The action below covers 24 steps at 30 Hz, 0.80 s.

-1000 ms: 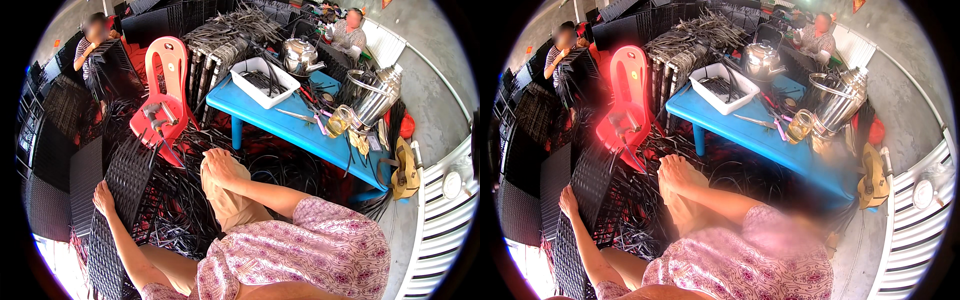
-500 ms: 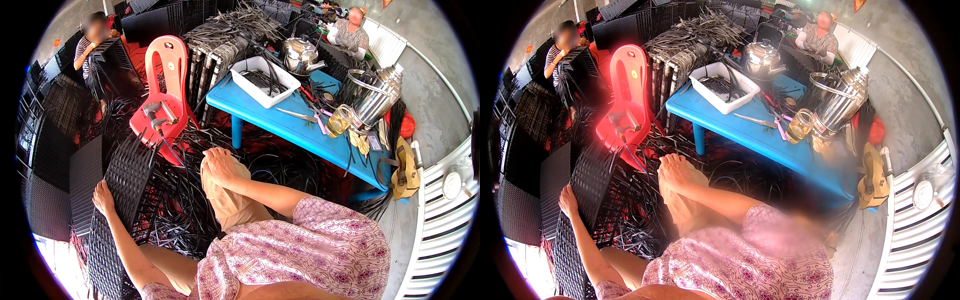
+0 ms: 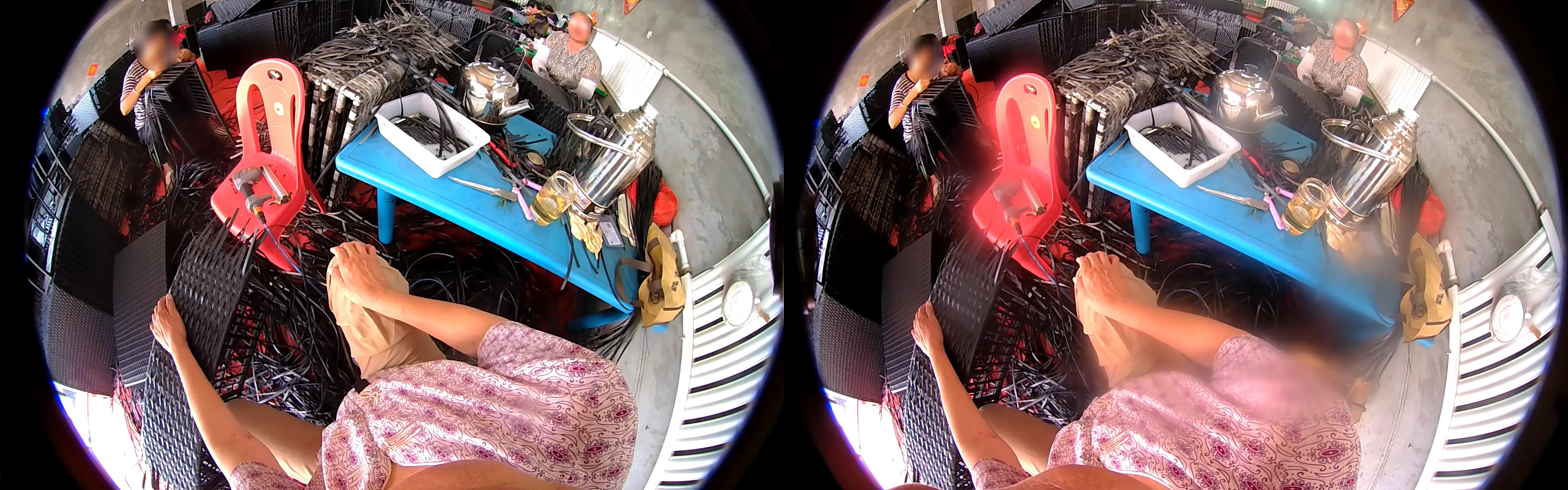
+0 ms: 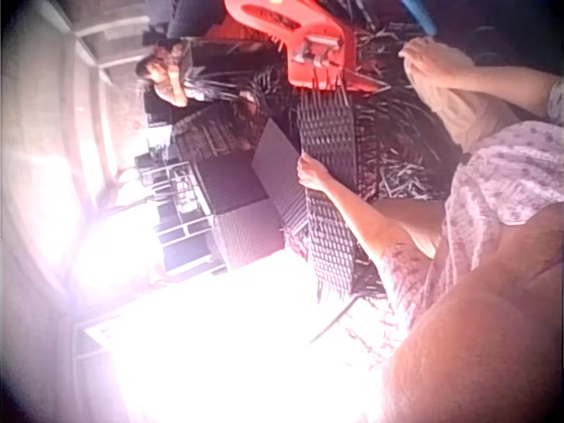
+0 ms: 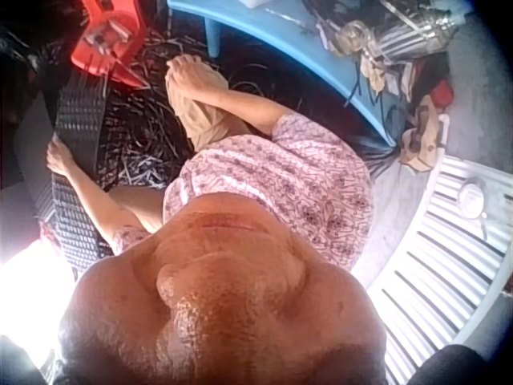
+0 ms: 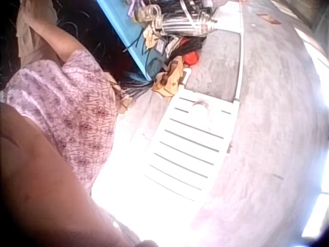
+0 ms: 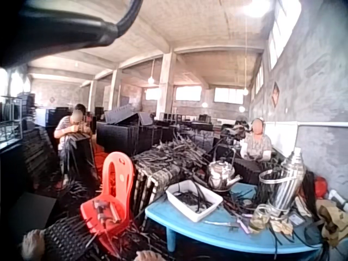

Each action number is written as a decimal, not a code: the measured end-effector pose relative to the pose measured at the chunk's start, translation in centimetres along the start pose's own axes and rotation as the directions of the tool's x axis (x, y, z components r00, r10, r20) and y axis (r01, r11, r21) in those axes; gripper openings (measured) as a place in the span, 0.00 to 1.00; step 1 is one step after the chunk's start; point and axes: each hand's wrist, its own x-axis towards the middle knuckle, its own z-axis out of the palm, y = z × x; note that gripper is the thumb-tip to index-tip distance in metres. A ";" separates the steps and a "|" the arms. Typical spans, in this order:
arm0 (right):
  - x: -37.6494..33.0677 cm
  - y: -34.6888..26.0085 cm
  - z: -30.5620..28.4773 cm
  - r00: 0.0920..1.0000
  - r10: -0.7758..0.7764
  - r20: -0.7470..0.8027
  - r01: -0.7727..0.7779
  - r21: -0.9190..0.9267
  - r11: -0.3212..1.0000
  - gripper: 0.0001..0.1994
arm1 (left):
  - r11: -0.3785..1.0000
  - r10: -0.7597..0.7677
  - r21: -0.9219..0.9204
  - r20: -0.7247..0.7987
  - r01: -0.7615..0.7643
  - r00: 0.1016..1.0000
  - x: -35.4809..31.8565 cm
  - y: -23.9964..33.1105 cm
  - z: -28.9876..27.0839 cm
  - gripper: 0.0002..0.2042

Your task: The person sits on the floor and weaves a black synthetic mat by hand, interlacing strips of material. They adjust the weave and trim excess strands using shears. The person works on a single mat throughout the clip.

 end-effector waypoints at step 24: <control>0.1 -0.1 0.1 0.999 0.022 0.035 -0.021 -0.029 0.999 0.21 | 1.000 -0.020 -0.007 0.068 0.020 0.998 0.6 -1.0 0.5 0.29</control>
